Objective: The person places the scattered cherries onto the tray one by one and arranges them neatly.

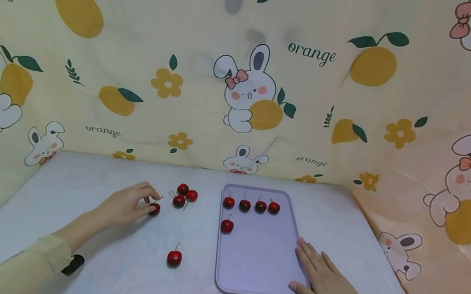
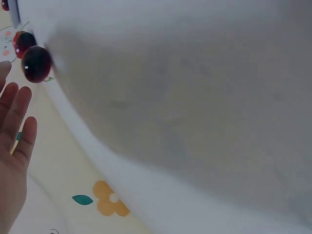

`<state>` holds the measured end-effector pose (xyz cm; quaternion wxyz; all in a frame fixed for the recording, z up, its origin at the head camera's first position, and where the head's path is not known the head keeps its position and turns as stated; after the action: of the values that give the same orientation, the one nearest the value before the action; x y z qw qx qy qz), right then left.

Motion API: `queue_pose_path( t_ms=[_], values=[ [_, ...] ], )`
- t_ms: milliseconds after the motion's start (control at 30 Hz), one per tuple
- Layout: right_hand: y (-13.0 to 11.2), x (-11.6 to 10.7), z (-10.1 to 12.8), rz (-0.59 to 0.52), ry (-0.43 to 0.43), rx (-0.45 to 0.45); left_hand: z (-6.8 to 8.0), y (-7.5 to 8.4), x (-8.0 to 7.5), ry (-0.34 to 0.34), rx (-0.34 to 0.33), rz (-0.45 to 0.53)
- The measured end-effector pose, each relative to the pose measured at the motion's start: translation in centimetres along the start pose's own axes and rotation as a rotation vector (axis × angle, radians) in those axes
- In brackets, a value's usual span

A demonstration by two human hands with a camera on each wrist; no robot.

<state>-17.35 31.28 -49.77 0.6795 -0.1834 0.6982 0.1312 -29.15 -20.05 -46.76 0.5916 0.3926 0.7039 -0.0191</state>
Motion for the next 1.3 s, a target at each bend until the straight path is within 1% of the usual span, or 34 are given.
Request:
queue_pose_path(
  t_ms=[100, 267, 533, 667, 767, 933, 1167, 1233, 1300],
  values=[
    [0.0, 0.0, 0.0, 0.005, 0.005, -0.003, 0.2, -0.3, 0.1, -0.026, -0.025, -0.026],
    [0.0, -0.1, 0.0, 0.000, 0.008, 0.000, 0.4, -0.4, 0.3, -0.070, -0.064, -0.041],
    [-0.1, -0.3, 0.0, 0.002, 0.012, -0.008, 0.5, -0.3, 0.3, -0.105, -0.068, -0.036],
    [-0.1, -0.3, 0.0, 0.005, 0.015, -0.010, 0.5, -0.3, 0.5, -0.119, -0.088, -0.024],
    [-0.1, -0.3, 0.0, -0.007, 0.004, 0.003, 0.5, -0.4, 0.6, -0.118, -0.087, -0.010],
    [-0.1, -0.2, 0.0, -0.008, -0.008, 0.020, 0.4, -0.6, 0.8, -0.103, -0.061, 0.009],
    [-0.1, -0.1, 0.0, 0.005, 0.011, 0.005, 0.6, -0.8, 1.1, -0.091, -0.090, 0.032],
    [-0.2, -0.1, 0.0, 0.007, 0.013, 0.003, 0.6, -0.8, 1.2, -0.087, -0.082, 0.035],
    [-0.2, -0.1, 0.0, 0.006, 0.016, 0.000, 0.6, -0.8, 1.2, -0.084, -0.092, 0.039]
  ],
)
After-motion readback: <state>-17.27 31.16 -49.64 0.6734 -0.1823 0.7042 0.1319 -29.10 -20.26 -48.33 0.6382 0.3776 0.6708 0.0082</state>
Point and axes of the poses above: each hand's wrist, its own z-axis away from the middle knuckle, its own x-axis out of the palm, y = z × x, the point moved 3 cm from there along -z, towards the middle knuckle, and after that the axes turned 3 degrees about z, right-handed, at the moved point
